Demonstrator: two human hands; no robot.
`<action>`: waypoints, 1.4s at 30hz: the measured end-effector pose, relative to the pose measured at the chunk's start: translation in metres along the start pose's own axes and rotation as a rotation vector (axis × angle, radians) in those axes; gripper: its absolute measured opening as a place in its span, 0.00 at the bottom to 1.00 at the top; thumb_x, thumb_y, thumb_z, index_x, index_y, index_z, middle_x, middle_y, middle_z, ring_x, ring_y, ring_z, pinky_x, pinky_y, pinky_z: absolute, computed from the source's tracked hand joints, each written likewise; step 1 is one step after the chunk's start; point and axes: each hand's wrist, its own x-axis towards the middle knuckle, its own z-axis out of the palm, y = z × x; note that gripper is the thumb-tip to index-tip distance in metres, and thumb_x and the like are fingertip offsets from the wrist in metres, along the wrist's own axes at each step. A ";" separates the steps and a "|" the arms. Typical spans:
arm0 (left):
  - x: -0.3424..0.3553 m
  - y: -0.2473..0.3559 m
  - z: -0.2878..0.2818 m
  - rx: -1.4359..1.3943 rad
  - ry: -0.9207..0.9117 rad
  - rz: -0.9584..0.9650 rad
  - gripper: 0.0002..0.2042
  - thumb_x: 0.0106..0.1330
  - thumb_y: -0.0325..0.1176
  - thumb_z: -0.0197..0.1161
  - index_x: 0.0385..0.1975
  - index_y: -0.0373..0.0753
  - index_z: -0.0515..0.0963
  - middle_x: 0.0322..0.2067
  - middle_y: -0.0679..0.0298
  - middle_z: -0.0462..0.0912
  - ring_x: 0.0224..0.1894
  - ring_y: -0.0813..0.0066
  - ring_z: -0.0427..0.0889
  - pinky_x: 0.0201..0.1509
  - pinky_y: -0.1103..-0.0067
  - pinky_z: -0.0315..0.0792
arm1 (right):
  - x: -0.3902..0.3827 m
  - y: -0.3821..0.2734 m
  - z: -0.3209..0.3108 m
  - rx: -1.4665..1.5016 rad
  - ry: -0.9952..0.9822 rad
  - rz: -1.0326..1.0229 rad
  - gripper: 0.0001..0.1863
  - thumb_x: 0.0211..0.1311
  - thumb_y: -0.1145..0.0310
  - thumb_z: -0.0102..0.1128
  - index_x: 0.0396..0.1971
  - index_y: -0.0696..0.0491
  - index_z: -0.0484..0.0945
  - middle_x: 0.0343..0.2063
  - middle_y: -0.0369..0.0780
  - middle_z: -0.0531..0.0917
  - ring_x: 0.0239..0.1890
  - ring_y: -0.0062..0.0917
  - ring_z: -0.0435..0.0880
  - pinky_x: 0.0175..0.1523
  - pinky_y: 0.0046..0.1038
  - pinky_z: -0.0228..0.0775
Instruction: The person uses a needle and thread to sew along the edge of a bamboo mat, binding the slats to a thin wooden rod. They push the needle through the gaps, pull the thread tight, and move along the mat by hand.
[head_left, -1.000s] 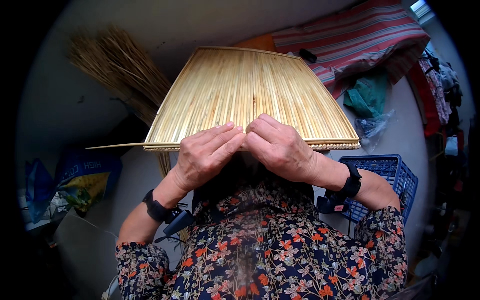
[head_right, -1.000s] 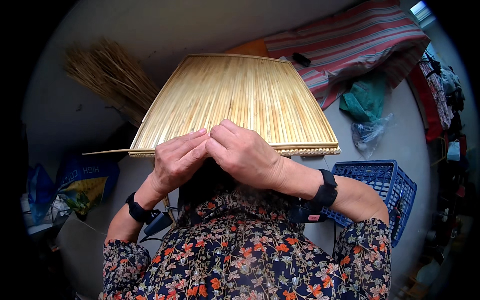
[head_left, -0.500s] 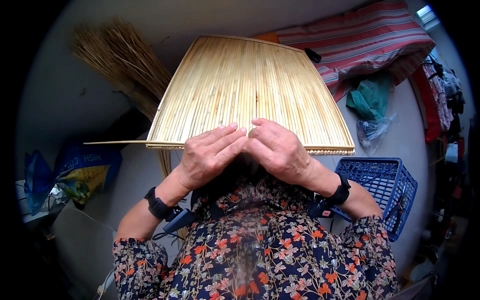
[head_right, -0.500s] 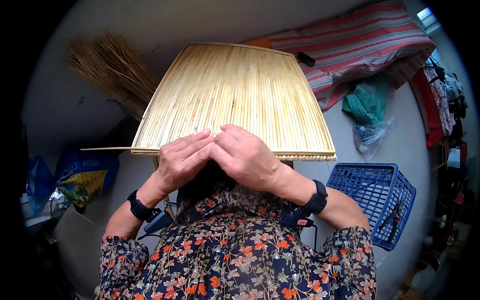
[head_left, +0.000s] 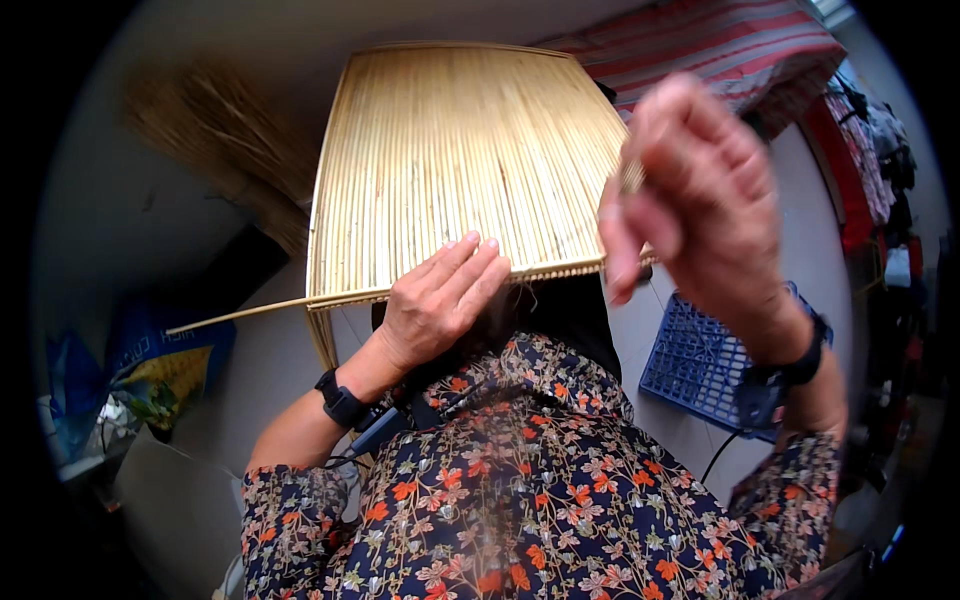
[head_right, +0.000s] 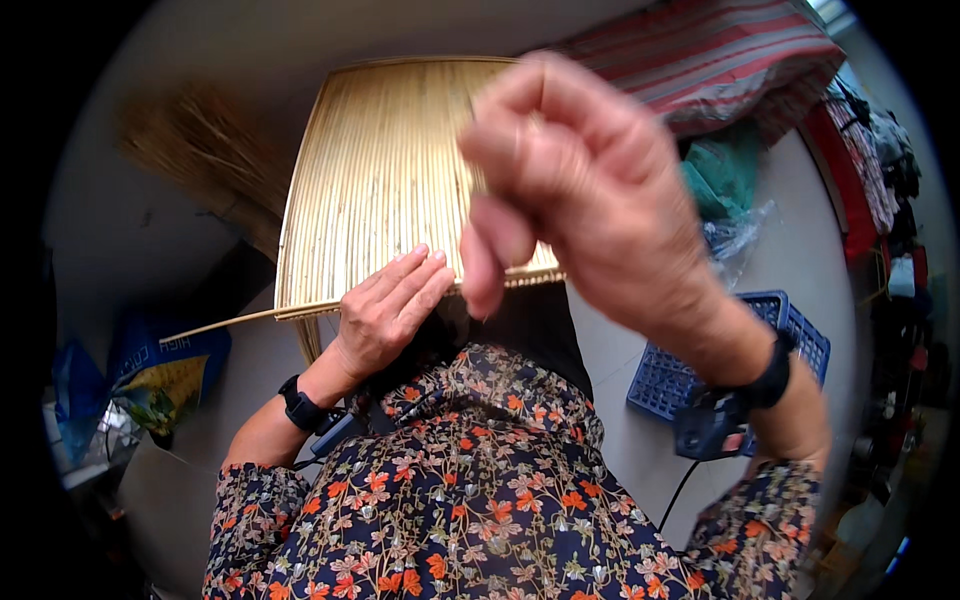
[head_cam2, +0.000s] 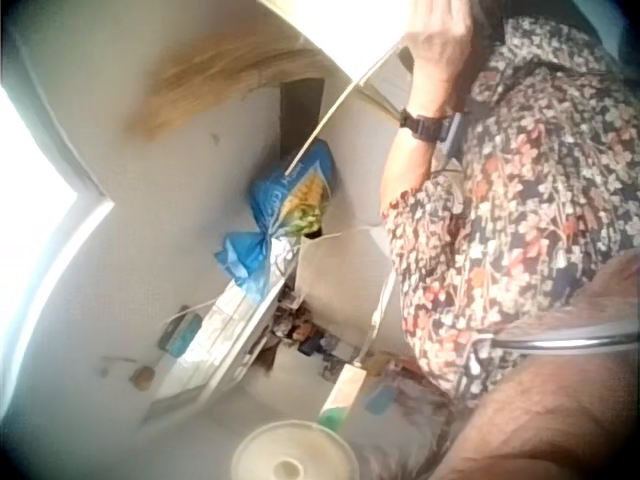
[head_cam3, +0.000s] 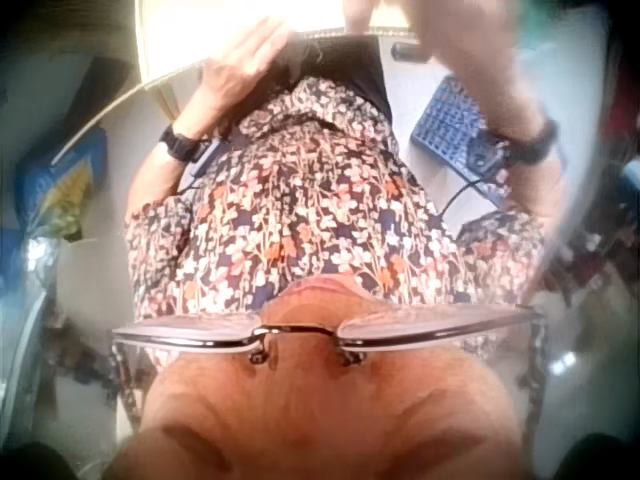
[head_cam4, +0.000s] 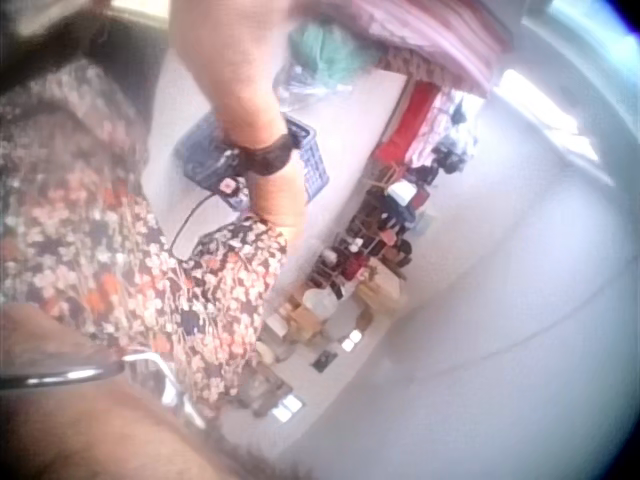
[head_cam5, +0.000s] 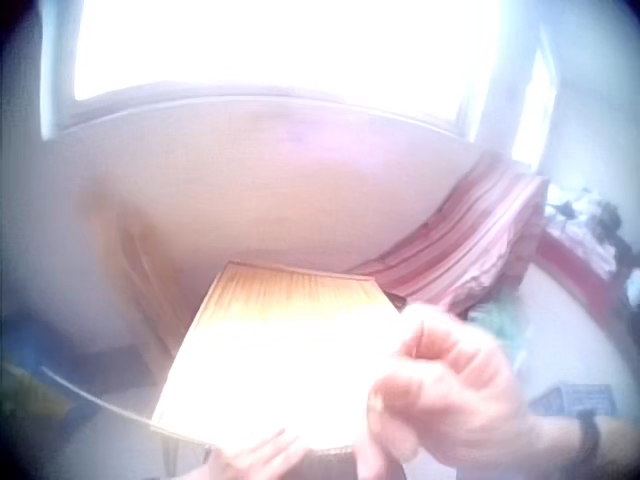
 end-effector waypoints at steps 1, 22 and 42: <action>0.004 0.000 0.000 0.026 0.002 -0.010 0.15 0.70 0.30 0.65 0.55 0.39 0.86 0.54 0.57 0.91 0.60 0.56 0.89 0.62 0.66 0.86 | 0.008 -0.018 0.000 -0.034 -0.009 -0.104 0.12 0.84 0.62 0.56 0.42 0.55 0.72 0.16 0.34 0.75 0.17 0.25 0.84 0.19 0.27 0.78; 0.014 0.000 0.031 0.157 -0.002 -0.088 0.19 0.68 0.28 0.65 0.59 0.41 0.85 0.57 0.57 0.89 0.60 0.56 0.89 0.59 0.63 0.86 | -0.027 0.113 -0.072 -1.213 -0.111 -0.173 0.15 0.56 0.65 0.81 0.39 0.53 0.85 0.31 0.37 0.80 0.34 0.29 0.84 0.39 0.33 0.77; 0.024 0.003 0.021 0.123 -0.001 -0.107 0.18 0.67 0.27 0.67 0.57 0.40 0.86 0.54 0.57 0.91 0.59 0.55 0.90 0.59 0.64 0.87 | -0.082 0.122 -0.042 -0.572 0.053 0.306 0.09 0.73 0.69 0.67 0.40 0.61 0.84 0.34 0.38 0.82 0.38 0.20 0.82 0.46 0.27 0.76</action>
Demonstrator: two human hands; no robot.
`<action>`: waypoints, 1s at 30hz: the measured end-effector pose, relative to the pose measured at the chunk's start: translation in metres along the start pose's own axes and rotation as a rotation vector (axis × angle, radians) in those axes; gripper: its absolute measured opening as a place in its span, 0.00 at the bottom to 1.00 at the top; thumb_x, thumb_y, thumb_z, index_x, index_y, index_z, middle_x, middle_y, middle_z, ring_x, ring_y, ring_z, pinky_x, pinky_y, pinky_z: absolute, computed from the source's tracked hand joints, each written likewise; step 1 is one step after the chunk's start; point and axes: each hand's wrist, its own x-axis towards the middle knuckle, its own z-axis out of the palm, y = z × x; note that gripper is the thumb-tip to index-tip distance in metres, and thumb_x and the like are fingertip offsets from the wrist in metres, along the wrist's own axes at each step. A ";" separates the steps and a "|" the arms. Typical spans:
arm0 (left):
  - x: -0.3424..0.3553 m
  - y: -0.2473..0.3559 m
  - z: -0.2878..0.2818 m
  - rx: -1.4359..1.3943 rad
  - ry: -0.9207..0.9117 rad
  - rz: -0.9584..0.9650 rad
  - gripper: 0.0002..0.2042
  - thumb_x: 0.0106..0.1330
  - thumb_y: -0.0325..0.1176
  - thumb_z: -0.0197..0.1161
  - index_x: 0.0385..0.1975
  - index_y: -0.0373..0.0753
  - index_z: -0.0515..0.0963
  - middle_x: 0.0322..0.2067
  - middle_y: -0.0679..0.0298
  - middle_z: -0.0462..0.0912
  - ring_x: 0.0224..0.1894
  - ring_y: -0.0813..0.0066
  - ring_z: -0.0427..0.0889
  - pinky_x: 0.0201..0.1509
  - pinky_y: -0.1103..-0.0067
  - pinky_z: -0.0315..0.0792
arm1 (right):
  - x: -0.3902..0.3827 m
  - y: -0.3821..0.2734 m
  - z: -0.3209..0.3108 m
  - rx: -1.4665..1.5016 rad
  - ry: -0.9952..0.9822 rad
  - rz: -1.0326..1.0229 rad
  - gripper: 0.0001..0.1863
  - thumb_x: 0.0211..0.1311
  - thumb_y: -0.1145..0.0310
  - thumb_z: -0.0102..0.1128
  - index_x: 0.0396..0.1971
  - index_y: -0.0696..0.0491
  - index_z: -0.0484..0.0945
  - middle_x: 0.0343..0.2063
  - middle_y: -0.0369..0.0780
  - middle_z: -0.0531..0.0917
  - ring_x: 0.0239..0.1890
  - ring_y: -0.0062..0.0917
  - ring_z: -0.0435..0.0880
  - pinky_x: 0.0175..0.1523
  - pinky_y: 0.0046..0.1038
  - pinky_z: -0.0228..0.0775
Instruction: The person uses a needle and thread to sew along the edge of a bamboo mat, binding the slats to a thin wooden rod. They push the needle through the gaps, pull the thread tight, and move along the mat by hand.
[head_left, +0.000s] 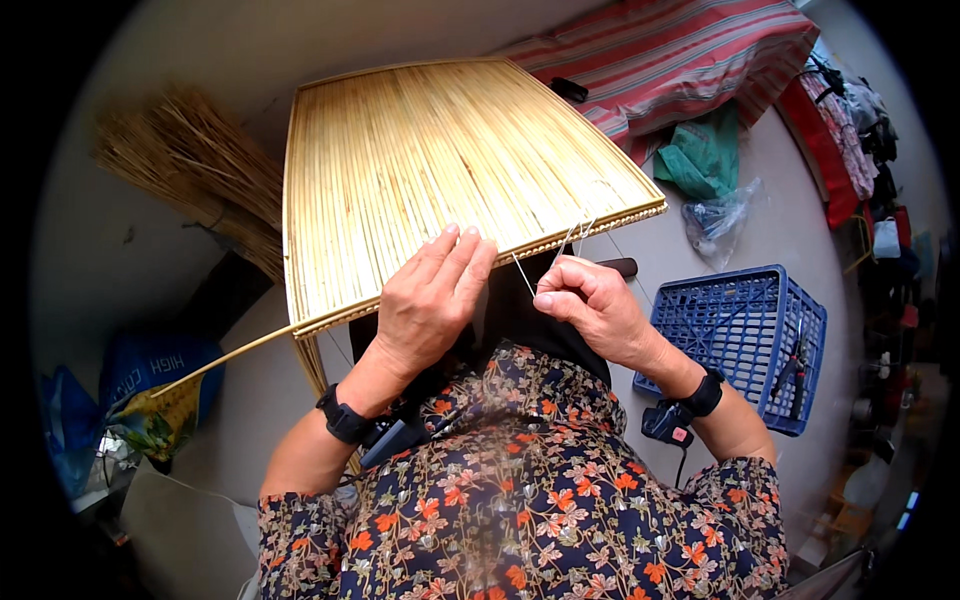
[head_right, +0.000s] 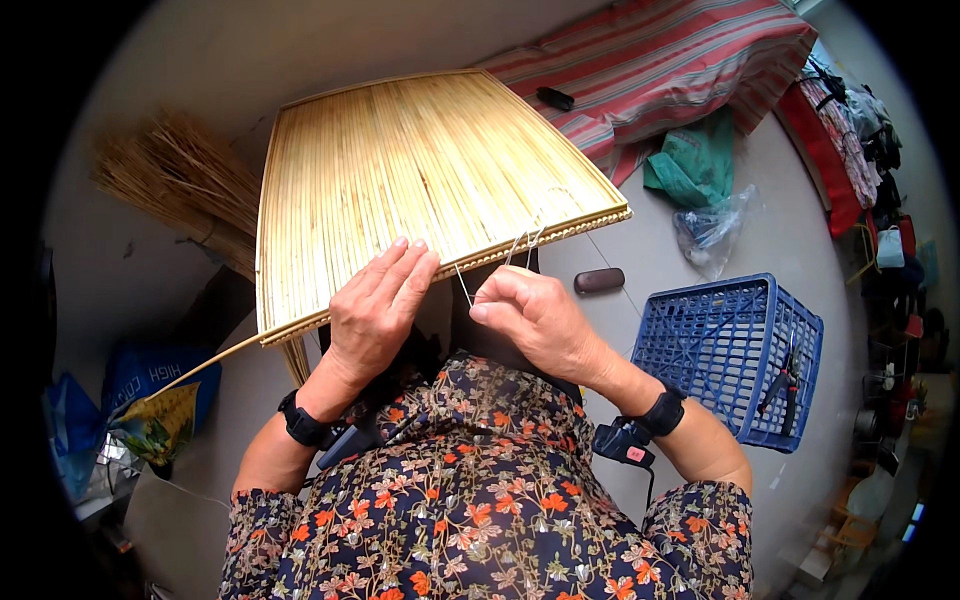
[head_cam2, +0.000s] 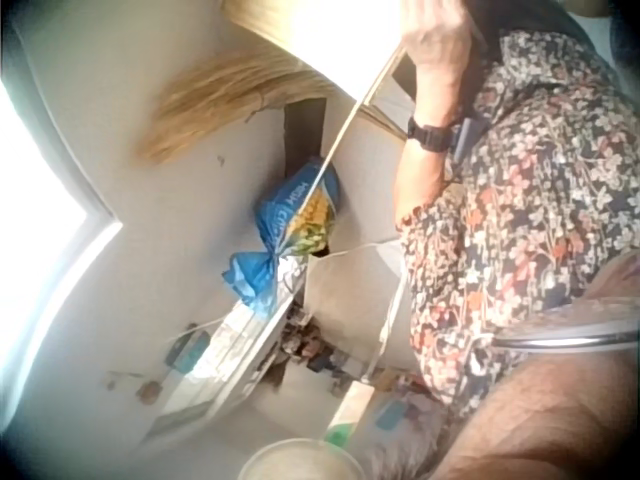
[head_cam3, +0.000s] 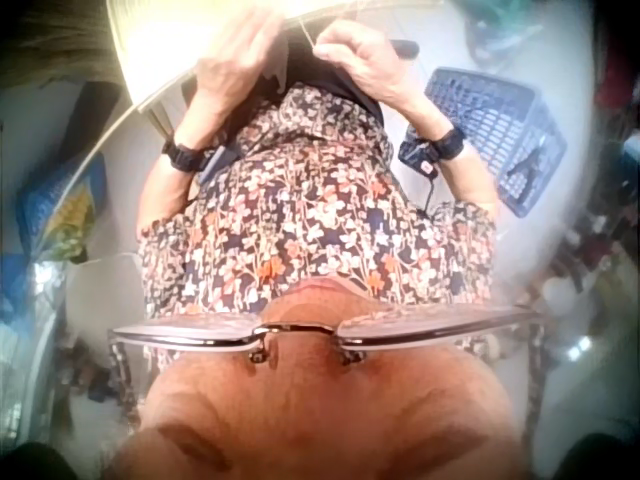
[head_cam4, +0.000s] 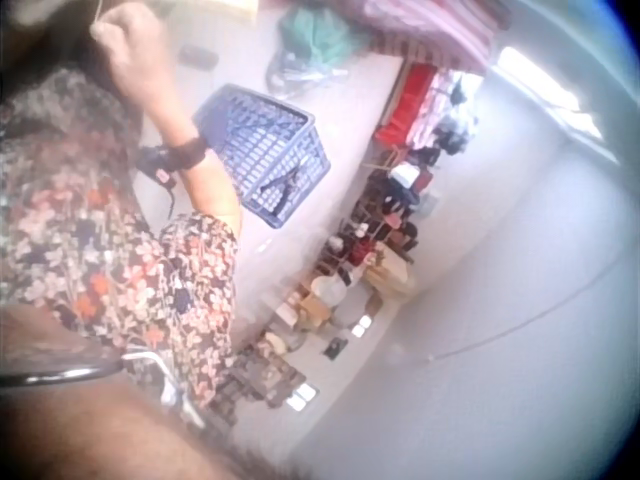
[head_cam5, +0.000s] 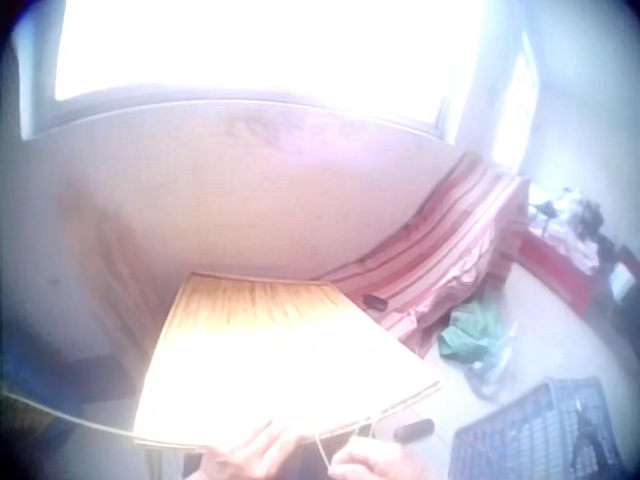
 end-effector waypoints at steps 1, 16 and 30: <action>0.000 0.001 0.000 -0.003 0.003 -0.002 0.18 0.67 0.27 0.67 0.57 0.40 0.86 0.54 0.57 0.91 0.59 0.55 0.90 0.59 0.64 0.87 | -0.002 0.000 0.000 0.028 -0.002 0.027 0.09 0.73 0.70 0.67 0.39 0.61 0.84 0.34 0.39 0.82 0.38 0.22 0.83 0.46 0.28 0.76; 0.001 0.002 0.000 -0.030 0.019 -0.006 0.17 0.67 0.28 0.67 0.56 0.40 0.86 0.54 0.57 0.91 0.59 0.56 0.90 0.59 0.66 0.86 | 0.020 -0.002 0.053 1.413 0.067 0.001 0.08 0.84 0.71 0.54 0.45 0.59 0.79 0.40 0.39 0.85 0.47 0.23 0.86 0.66 0.35 0.82; 0.014 -0.007 -0.015 -0.015 -0.017 0.010 0.18 0.65 0.25 0.70 0.55 0.40 0.86 0.51 0.57 0.92 0.56 0.56 0.91 0.57 0.67 0.87 | -0.141 0.115 -0.056 0.386 1.020 0.099 0.16 0.86 0.64 0.55 0.59 0.58 0.84 0.39 0.38 0.87 0.35 0.19 0.88 0.41 0.21 0.82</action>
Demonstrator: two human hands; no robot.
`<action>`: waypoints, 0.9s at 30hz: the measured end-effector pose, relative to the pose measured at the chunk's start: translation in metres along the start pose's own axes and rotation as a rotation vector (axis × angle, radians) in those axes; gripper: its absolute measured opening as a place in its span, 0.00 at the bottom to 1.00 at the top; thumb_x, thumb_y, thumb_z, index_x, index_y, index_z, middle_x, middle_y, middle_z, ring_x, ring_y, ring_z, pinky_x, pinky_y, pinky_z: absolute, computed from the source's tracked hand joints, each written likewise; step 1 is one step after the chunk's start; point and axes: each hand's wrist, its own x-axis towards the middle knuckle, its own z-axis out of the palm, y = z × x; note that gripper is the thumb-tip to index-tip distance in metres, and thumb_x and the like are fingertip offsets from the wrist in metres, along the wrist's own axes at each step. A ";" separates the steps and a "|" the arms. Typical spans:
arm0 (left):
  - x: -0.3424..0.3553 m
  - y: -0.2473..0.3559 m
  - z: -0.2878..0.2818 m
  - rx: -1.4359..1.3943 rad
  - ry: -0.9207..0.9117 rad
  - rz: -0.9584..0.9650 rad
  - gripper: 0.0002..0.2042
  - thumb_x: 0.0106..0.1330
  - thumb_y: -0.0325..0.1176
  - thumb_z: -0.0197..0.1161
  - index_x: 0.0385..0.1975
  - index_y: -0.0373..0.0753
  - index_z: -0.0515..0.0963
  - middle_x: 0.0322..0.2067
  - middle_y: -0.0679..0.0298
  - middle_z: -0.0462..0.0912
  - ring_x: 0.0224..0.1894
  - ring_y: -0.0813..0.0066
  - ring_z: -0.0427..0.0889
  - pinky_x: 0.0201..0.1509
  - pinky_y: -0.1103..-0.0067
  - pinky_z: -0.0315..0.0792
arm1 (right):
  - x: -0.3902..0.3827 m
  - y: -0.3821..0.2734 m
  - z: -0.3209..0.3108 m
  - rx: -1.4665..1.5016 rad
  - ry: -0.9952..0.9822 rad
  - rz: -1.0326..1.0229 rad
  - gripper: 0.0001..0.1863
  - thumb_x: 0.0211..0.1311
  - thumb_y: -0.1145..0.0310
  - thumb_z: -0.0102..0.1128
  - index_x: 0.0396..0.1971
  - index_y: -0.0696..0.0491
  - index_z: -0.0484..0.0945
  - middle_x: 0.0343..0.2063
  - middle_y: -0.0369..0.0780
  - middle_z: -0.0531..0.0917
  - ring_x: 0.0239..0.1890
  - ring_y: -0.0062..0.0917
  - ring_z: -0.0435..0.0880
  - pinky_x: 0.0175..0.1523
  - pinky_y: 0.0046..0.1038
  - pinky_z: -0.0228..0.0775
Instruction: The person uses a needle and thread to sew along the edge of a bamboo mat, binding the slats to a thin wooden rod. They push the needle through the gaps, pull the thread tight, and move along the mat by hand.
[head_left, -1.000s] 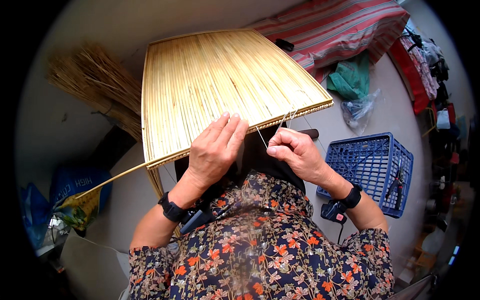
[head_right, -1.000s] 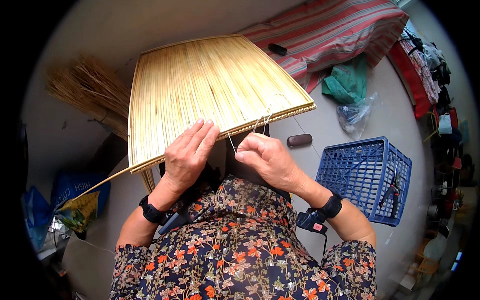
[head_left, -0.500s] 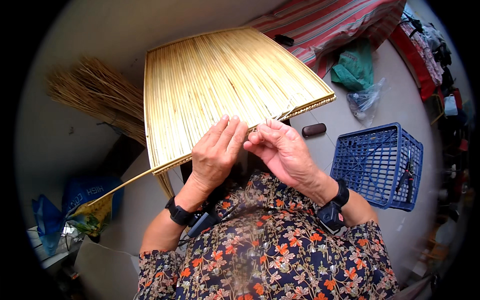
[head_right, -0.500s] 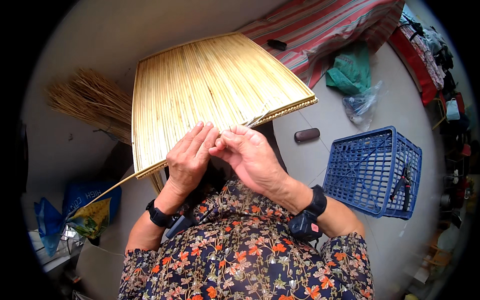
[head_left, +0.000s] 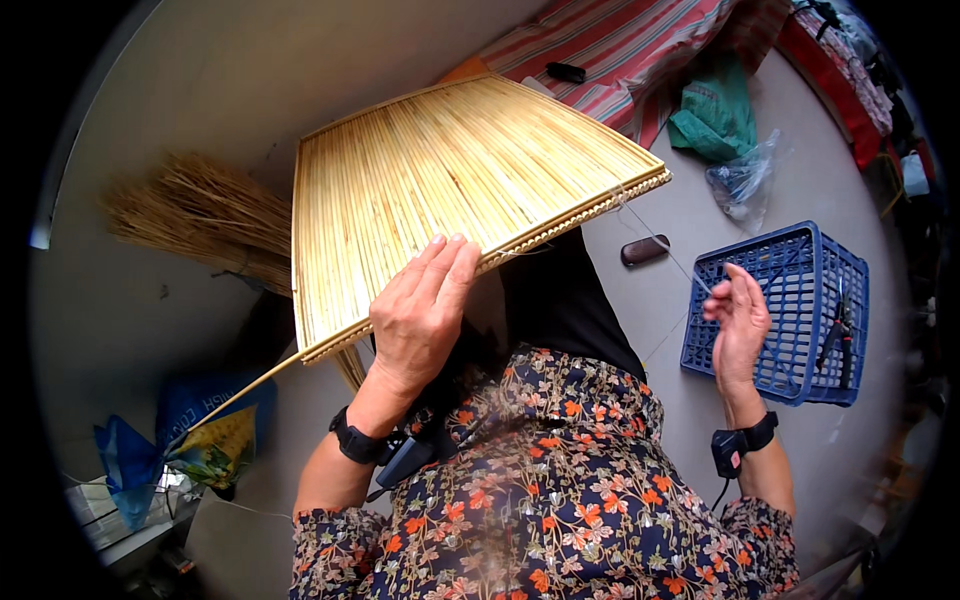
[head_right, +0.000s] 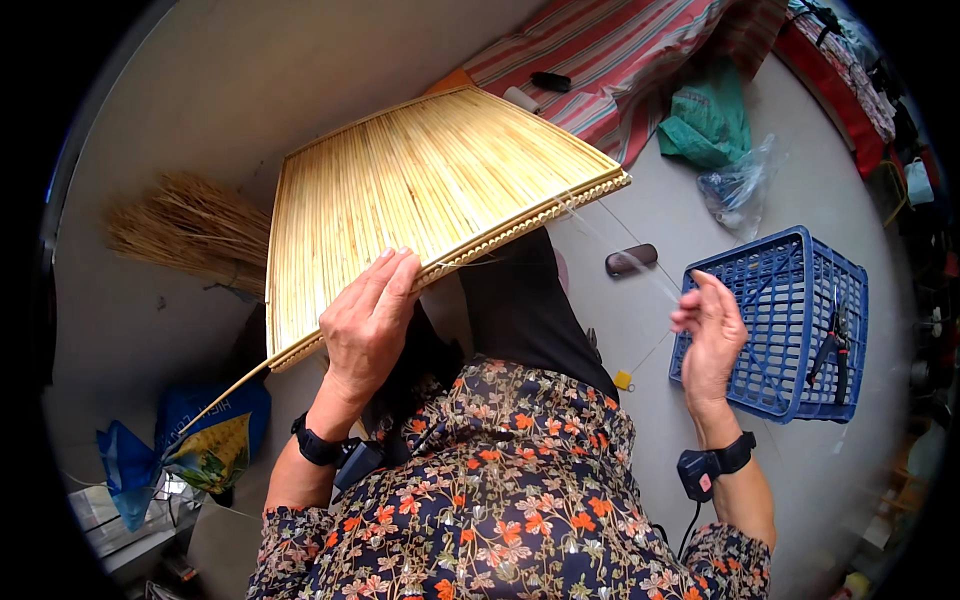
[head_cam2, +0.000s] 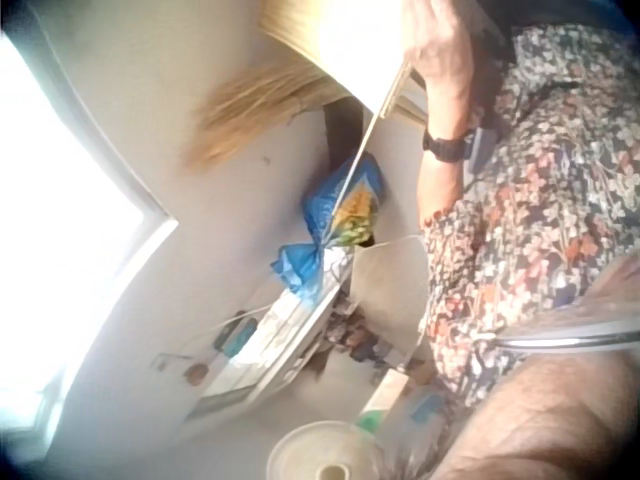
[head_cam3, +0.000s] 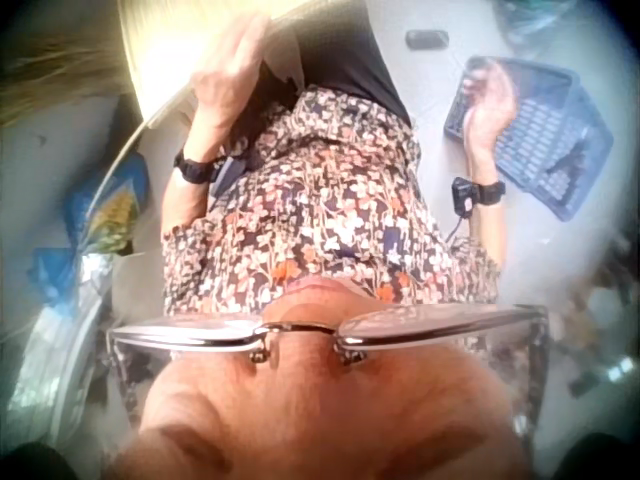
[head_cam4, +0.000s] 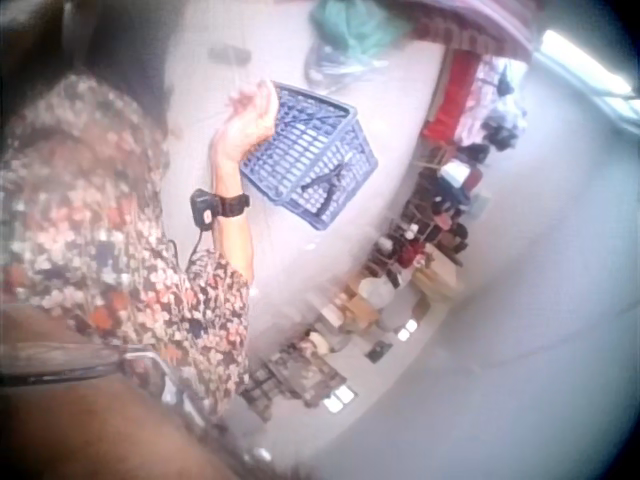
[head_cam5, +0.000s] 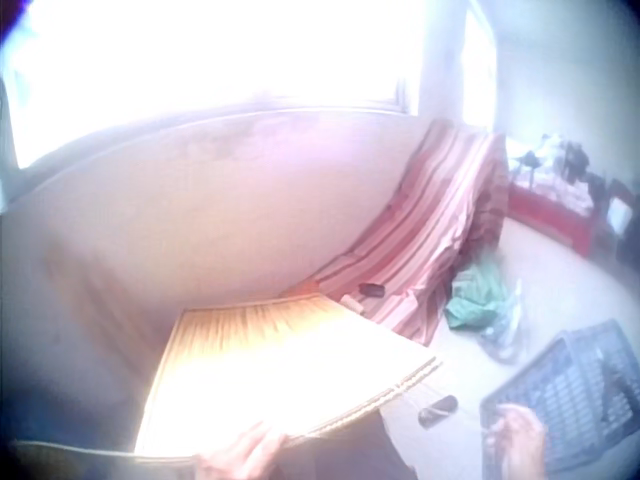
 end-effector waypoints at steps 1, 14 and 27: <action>0.000 0.000 0.000 -0.006 -0.004 -0.008 0.17 0.67 0.26 0.68 0.55 0.40 0.86 0.51 0.57 0.92 0.56 0.56 0.91 0.57 0.67 0.87 | 0.001 0.003 -0.008 0.029 0.069 0.083 0.17 0.86 0.64 0.54 0.61 0.58 0.84 0.39 0.39 0.88 0.35 0.18 0.88 0.40 0.21 0.82; -0.001 0.004 -0.004 -0.069 -0.041 -0.055 0.23 0.60 0.21 0.75 0.57 0.34 0.84 0.52 0.53 0.91 0.58 0.55 0.91 0.61 0.68 0.85 | -0.021 -0.059 0.157 0.020 -0.752 -0.210 0.08 0.73 0.76 0.69 0.47 0.58 0.81 0.36 0.41 0.90 0.37 0.24 0.92 0.39 0.24 0.85; 0.002 0.006 -0.006 -0.054 -0.065 -0.026 0.13 0.68 0.28 0.69 0.51 0.37 0.88 0.53 0.54 0.91 0.56 0.53 0.91 0.57 0.65 0.88 | -0.009 -0.065 0.193 -0.283 -0.740 -0.429 0.05 0.68 0.80 0.71 0.40 0.59 0.82 0.32 0.42 0.85 0.28 0.28 0.89 0.32 0.27 0.80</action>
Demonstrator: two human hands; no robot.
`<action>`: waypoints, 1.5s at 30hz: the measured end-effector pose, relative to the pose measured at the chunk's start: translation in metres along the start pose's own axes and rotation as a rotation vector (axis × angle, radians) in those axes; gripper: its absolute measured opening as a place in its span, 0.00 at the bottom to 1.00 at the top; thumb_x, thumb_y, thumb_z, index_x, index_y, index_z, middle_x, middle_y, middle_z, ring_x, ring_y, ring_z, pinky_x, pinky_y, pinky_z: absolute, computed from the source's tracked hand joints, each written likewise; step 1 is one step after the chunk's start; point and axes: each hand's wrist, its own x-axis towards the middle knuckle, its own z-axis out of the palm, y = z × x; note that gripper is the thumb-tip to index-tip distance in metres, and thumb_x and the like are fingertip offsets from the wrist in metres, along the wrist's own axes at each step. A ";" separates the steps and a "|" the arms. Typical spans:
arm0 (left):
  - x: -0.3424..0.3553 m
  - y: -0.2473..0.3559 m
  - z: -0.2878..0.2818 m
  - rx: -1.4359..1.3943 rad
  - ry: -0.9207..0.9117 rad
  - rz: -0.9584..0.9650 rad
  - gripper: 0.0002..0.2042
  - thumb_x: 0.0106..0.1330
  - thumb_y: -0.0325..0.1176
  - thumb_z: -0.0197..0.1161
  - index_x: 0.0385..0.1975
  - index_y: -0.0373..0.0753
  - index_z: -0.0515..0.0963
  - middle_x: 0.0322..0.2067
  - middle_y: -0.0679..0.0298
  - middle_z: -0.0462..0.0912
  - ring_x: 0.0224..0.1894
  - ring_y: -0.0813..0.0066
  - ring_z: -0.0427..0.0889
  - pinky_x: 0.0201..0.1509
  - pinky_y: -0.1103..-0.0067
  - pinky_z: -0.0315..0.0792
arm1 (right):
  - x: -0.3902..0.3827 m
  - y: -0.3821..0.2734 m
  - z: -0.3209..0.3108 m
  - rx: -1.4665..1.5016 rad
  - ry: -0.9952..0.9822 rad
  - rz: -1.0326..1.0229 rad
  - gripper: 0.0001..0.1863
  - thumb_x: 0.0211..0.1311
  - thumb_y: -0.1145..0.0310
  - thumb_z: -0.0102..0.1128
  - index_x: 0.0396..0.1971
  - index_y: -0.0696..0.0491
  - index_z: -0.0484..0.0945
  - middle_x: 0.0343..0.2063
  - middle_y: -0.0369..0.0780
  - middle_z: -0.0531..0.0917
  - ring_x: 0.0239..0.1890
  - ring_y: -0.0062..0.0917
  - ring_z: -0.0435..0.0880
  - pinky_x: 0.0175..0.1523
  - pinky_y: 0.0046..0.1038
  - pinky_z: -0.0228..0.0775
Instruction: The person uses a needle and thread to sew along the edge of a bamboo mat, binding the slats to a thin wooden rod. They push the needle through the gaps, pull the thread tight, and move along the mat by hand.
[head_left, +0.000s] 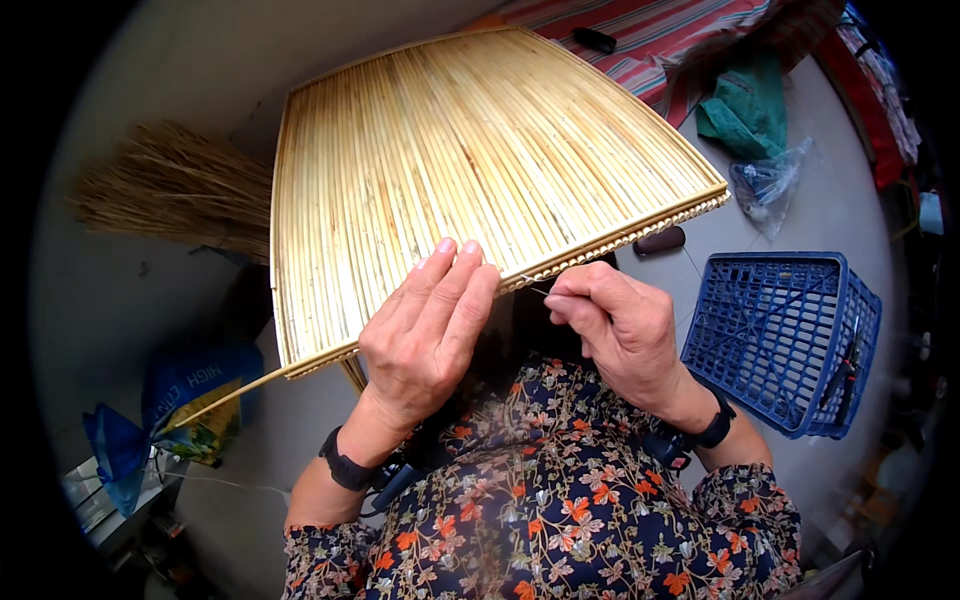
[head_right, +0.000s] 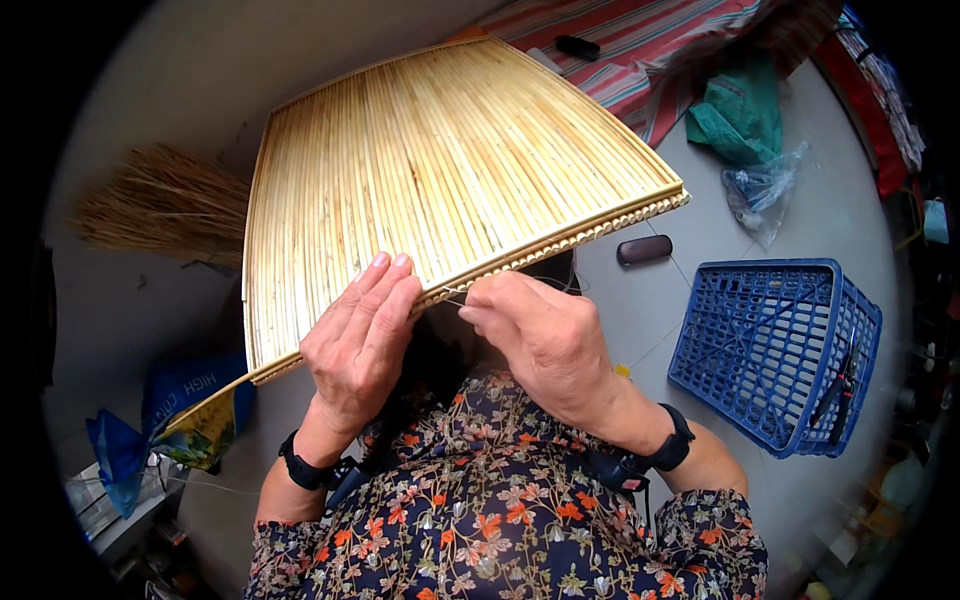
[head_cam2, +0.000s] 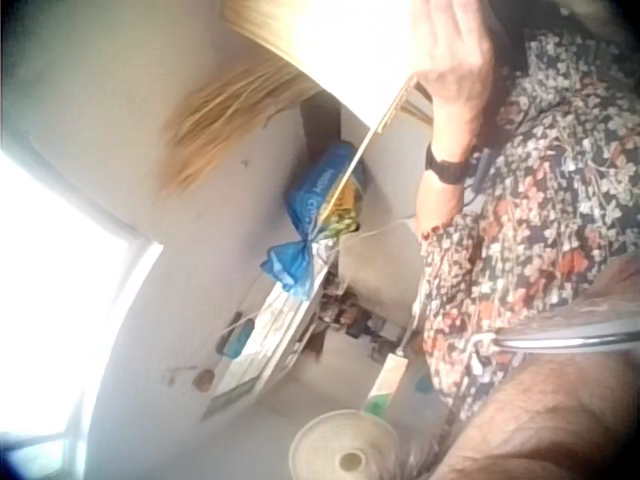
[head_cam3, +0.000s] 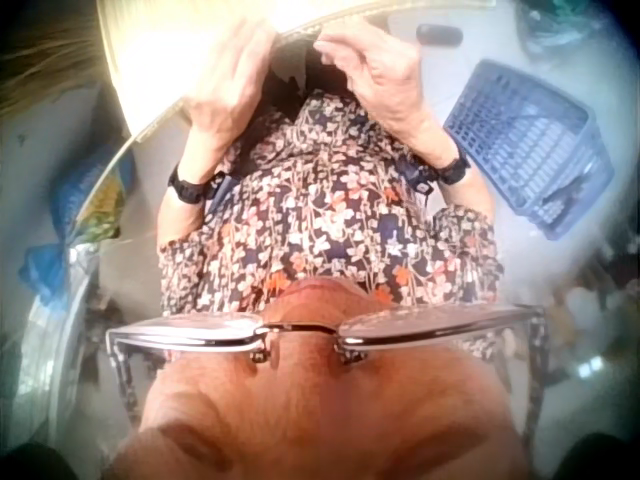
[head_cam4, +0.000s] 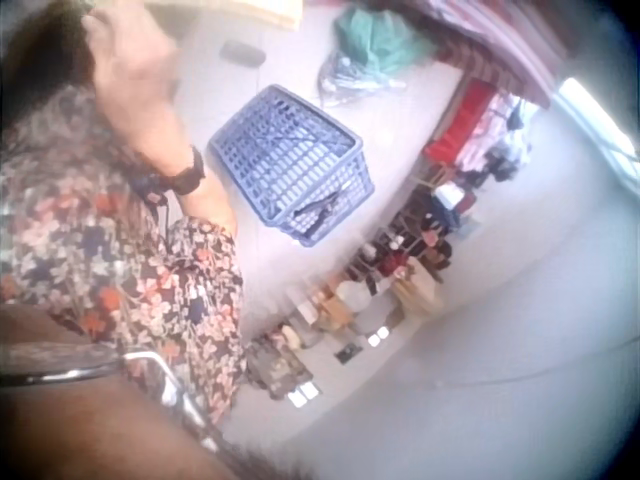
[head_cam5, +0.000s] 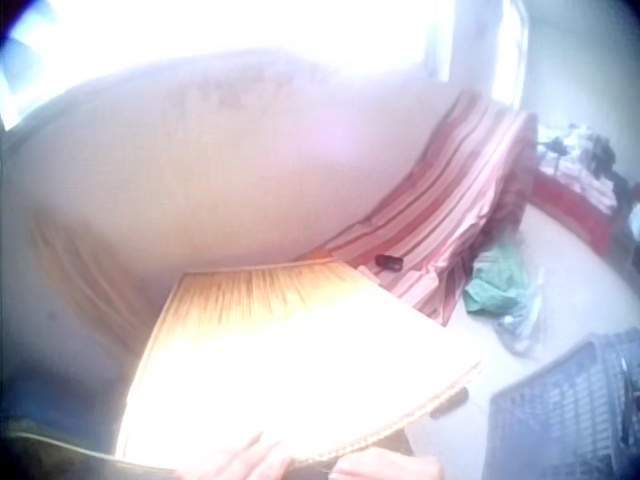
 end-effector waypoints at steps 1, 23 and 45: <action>0.000 0.000 0.000 -0.001 -0.001 0.000 0.13 0.68 0.28 0.69 0.51 0.37 0.88 0.53 0.54 0.91 0.56 0.53 0.91 0.57 0.65 0.88 | -0.001 -0.005 -0.002 0.087 -0.032 0.110 0.05 0.69 0.81 0.69 0.41 0.60 0.82 0.34 0.42 0.85 0.29 0.26 0.89 0.33 0.26 0.81; 0.000 0.001 0.002 0.004 0.033 -0.004 0.12 0.68 0.30 0.68 0.49 0.37 0.88 0.52 0.53 0.91 0.55 0.53 0.92 0.56 0.65 0.88 | 0.005 0.013 0.003 -0.318 0.002 -0.294 0.10 0.59 0.79 0.75 0.39 0.58 0.83 0.28 0.41 0.88 0.27 0.33 0.91 0.31 0.30 0.83; -0.001 0.001 0.002 -0.017 0.042 0.010 0.14 0.67 0.30 0.69 0.51 0.37 0.88 0.50 0.52 0.91 0.55 0.53 0.92 0.56 0.65 0.88 | 0.006 0.002 0.010 -0.355 -0.027 -0.253 0.10 0.61 0.83 0.73 0.41 0.62 0.85 0.32 0.46 0.90 0.32 0.37 0.93 0.36 0.32 0.85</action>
